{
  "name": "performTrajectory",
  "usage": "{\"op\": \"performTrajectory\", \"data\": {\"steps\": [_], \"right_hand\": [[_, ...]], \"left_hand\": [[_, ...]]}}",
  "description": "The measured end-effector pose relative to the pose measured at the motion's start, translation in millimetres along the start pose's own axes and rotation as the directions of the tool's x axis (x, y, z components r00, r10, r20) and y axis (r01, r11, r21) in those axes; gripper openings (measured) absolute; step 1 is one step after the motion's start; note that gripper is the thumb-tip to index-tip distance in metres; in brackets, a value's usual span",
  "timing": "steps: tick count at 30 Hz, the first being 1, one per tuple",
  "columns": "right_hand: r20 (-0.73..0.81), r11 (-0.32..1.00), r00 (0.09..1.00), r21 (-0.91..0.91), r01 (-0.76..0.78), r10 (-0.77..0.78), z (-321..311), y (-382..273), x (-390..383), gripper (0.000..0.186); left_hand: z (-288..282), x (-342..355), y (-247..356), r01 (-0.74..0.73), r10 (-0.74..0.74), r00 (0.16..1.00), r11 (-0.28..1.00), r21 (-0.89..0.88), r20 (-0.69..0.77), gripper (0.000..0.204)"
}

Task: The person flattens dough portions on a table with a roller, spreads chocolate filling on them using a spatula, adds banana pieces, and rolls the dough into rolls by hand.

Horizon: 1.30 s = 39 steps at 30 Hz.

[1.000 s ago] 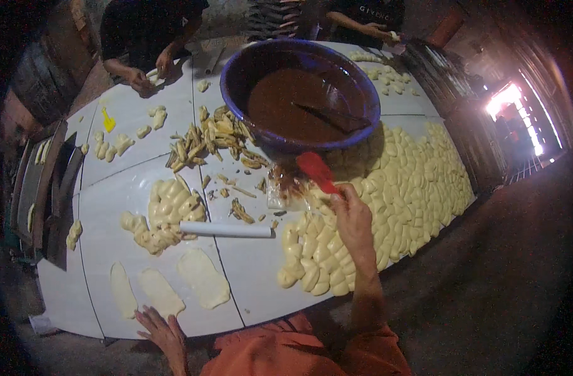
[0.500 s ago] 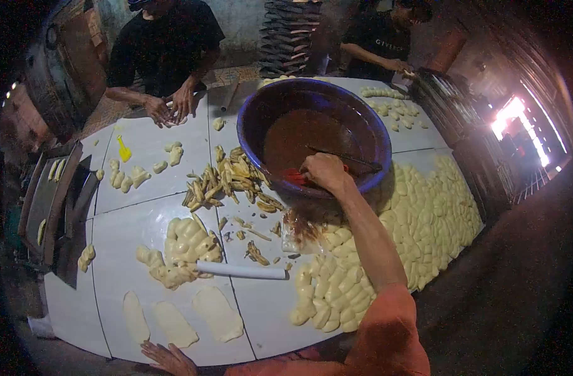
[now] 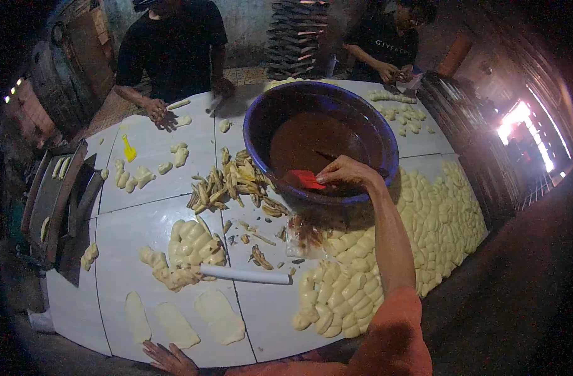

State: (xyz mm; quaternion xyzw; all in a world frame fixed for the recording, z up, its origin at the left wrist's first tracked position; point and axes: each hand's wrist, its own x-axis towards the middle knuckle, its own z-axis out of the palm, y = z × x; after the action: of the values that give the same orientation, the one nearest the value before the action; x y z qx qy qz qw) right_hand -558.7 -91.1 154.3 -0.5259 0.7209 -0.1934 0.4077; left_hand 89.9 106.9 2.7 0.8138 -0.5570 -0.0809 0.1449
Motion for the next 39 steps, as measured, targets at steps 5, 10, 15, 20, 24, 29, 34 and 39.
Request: {"op": "performTrajectory", "data": {"steps": [5, 10, 15, 20, 24, 29, 34, 39], "right_hand": [[0.003, 0.994, 0.999, 0.098, -0.044, 0.044, 4.2, -8.7, -12.1, 0.038], [-0.034, 0.995, 0.999, 0.101, -0.019, 0.022, 14.5, -52.9, -45.1, 0.04], [0.063, 0.991, 0.996, 0.127, 0.049, -0.058, 44.4, -90.4, -56.2, 0.037], [0.263, 0.93, 0.955, 0.365, 0.033, -0.137, 125.2, -128.1, -77.7, 0.034], [0.462, 0.976, 0.861, 0.124, 0.177, -0.214, 181.6, -139.5, -70.7, 0.03], [0.505, 0.928, 0.808, -0.035, 0.371, -0.304, 253.2, -111.2, -95.8, 0.026], [0.349, 0.696, 0.785, -0.366, 0.618, -0.512, 301.1, -100.7, -131.8, 0.017], [0.189, 0.5, 0.708, -0.587, 0.637, -0.681, 302.8, -93.4, -142.1, 0.018]], "left_hand": [[20.7, 4.8, -23.8, -0.041, 0.053, 0.997, 0.979, 0.202, -0.058, 0.074], [28.4, 0.1, -32.3, -0.051, 0.074, 0.987, 0.986, 0.157, -0.146, 0.07], [17.5, -0.3, -23.8, -0.057, 0.069, 0.989, 0.993, 0.1, -0.128, 0.071], [24.0, 7.7, -10.3, -0.139, 0.132, 0.981, 0.989, -0.042, -0.14, 0.072], [19.1, 5.5, -15.9, -0.099, 0.094, 0.986, 0.995, -0.032, -0.14, 0.071], [18.2, 3.7, -16.1, -0.093, 0.092, 0.984, 0.996, -0.001, -0.15, 0.069], [18.8, 3.2, -15.6, -0.114, 0.115, 0.984, 0.993, 0.012, -0.135, 0.069], [19.9, 3.0, -18.0, -0.138, 0.136, 0.979, 0.99, -0.004, -0.152, 0.068]]}}
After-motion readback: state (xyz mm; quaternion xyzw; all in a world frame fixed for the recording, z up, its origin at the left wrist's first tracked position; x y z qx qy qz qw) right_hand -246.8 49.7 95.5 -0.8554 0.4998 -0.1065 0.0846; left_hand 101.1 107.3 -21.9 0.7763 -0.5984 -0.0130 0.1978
